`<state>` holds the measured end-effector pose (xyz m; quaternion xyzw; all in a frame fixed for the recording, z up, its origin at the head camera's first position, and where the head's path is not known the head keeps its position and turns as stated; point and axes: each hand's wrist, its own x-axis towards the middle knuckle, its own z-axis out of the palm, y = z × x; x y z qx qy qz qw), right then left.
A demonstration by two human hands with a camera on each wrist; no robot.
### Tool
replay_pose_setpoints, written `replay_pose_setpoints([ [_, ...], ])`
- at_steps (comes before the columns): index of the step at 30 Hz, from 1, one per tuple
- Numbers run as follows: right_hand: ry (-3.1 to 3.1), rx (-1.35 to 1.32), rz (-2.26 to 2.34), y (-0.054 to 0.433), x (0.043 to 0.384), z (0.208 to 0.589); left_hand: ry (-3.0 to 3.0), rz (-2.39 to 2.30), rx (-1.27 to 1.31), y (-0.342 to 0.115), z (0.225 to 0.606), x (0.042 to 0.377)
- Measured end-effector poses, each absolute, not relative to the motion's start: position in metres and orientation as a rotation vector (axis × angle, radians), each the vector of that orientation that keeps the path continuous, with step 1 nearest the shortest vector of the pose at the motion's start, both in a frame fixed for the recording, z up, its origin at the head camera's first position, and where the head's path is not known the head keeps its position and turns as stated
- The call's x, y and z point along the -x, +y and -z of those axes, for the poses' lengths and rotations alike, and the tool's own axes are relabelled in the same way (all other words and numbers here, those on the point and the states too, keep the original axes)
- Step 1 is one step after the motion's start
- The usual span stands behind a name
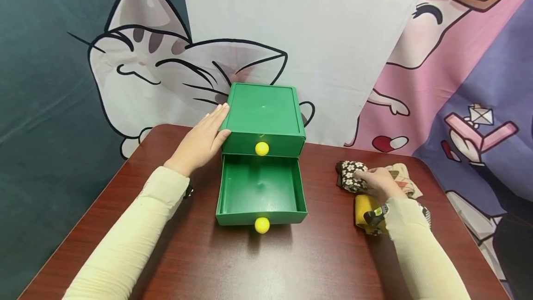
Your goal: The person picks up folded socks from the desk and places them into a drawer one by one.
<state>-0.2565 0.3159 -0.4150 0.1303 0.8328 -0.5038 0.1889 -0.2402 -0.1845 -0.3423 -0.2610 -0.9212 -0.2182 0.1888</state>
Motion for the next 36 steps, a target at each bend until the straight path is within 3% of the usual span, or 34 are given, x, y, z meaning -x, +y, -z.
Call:
replay_pose_setpoints([
  [24, 2.372, -0.345, 1.653, 0.283, 0.229, 0.375, -2.584, 0.617, 0.733, -0.186, 0.344, 0.241],
  [36, 2.373, -0.137, 1.842, 0.249, 0.198, 0.341, -2.587, 0.618, 0.735, -0.185, 0.343, 0.241],
])
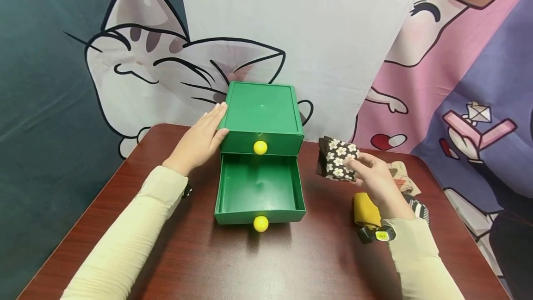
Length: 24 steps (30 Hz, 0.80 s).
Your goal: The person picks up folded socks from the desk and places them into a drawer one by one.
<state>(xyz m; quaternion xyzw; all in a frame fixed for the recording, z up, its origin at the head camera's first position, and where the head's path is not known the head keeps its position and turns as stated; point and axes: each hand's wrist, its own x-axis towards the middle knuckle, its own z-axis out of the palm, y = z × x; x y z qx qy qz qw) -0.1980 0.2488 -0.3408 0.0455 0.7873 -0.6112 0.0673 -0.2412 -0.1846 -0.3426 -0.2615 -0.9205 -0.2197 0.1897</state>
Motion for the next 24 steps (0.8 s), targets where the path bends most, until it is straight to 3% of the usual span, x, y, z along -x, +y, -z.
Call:
replay_pose_setpoints([
  [14, 1.971, 0.2, 2.283, 0.209, 0.16, 0.312, -2.583, 0.609, 0.742, -0.183, 0.34, 0.24],
  [24, 1.823, 0.383, 2.219, 0.173, 0.152, 0.312, -2.593, 0.589, 0.733, -0.184, 0.342, 0.241],
])
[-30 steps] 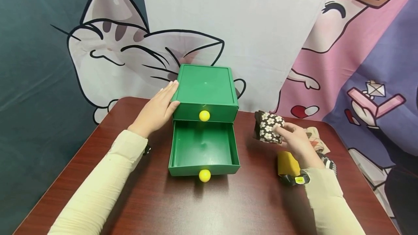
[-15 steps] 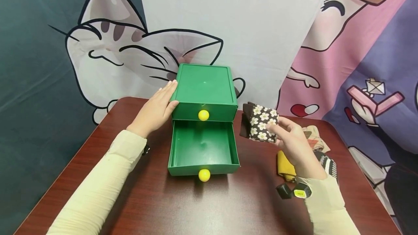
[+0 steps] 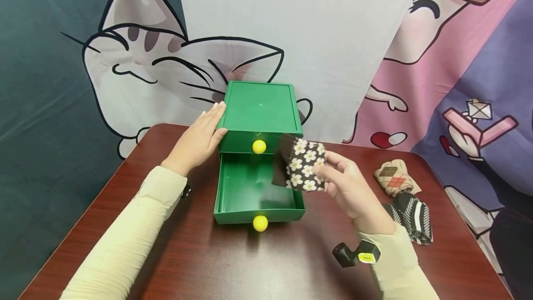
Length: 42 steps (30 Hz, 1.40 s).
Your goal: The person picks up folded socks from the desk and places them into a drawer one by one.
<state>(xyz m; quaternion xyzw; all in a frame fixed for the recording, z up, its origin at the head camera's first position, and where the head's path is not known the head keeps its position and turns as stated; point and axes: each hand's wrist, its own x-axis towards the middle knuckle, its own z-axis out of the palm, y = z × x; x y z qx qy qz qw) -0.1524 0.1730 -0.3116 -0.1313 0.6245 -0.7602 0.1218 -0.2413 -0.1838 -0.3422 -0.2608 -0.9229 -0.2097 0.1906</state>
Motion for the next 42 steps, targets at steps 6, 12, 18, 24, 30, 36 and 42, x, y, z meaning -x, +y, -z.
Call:
replay_pose_setpoints([
  [6, 1.864, 0.414, 2.082, 0.153, 0.156, 0.32, -2.591, 0.59, 0.74, -0.183, 0.344, 0.241],
  [12, 1.891, 0.371, 1.965, 0.133, 0.161, 0.327, -2.593, 0.599, 0.73, -0.183, 0.345, 0.241],
  [18, 1.954, 0.333, 1.813, 0.114, 0.166, 0.333, -2.589, 0.601, 0.726, -0.184, 0.346, 0.24],
  [24, 2.068, 0.296, 1.604, 0.097, 0.17, 0.338, -2.579, 0.619, 0.728, -0.184, 0.345, 0.239],
  [30, 2.061, 0.251, 1.599, 0.084, 0.168, 0.342, -2.581, 0.628, 0.724, -0.183, 0.344, 0.239],
  [36, 2.131, 0.197, 1.537, 0.077, 0.167, 0.345, -2.579, 0.623, 0.724, -0.183, 0.344, 0.239],
  [42, 2.192, 0.221, 1.484, 0.074, 0.17, 0.345, -2.577, 0.634, 0.722, -0.182, 0.342, 0.239],
])
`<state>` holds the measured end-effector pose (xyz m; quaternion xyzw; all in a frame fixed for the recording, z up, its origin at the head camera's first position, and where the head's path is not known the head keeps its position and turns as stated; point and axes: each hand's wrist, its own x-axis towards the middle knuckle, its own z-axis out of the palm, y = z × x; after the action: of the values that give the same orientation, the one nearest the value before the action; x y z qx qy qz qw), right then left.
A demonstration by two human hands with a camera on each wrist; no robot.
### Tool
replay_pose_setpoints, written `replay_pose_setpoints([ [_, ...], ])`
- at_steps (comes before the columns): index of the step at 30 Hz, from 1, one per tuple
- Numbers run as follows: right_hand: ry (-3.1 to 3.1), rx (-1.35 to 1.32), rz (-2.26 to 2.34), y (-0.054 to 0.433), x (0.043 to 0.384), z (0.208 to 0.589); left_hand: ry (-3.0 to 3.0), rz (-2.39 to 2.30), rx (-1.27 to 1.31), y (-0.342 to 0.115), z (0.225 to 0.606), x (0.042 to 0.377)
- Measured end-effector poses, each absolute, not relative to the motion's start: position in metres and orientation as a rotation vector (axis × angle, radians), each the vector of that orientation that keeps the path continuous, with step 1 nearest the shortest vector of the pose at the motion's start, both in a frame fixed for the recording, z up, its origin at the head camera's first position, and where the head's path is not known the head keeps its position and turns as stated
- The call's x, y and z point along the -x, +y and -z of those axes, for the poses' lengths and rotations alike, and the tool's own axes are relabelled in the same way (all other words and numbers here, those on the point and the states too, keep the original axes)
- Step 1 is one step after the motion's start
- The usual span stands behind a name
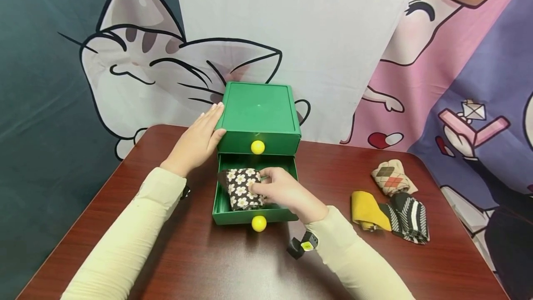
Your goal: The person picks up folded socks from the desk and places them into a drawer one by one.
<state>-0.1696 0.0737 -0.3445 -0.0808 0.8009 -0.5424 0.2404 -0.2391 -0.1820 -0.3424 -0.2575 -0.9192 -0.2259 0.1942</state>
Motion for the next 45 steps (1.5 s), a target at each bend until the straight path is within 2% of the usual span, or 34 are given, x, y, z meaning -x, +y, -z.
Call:
replay_pose_setpoints([
  [14, 2.401, 0.316, 1.164, 0.072, 0.176, 0.35, -2.577, 0.628, 0.722, -0.182, 0.344, 0.241],
  [25, 2.316, 0.418, 1.111, 0.064, 0.175, 0.35, -2.575, 0.635, 0.714, -0.182, 0.345, 0.241],
  [37, 2.434, 0.474, 1.295, 0.078, 0.179, 0.345, -2.582, 0.631, 0.71, -0.182, 0.344, 0.241],
  [45, 2.399, 0.721, 1.54, 0.107, 0.169, 0.331, -2.568, 0.637, 0.713, -0.181, 0.344, 0.241],
])
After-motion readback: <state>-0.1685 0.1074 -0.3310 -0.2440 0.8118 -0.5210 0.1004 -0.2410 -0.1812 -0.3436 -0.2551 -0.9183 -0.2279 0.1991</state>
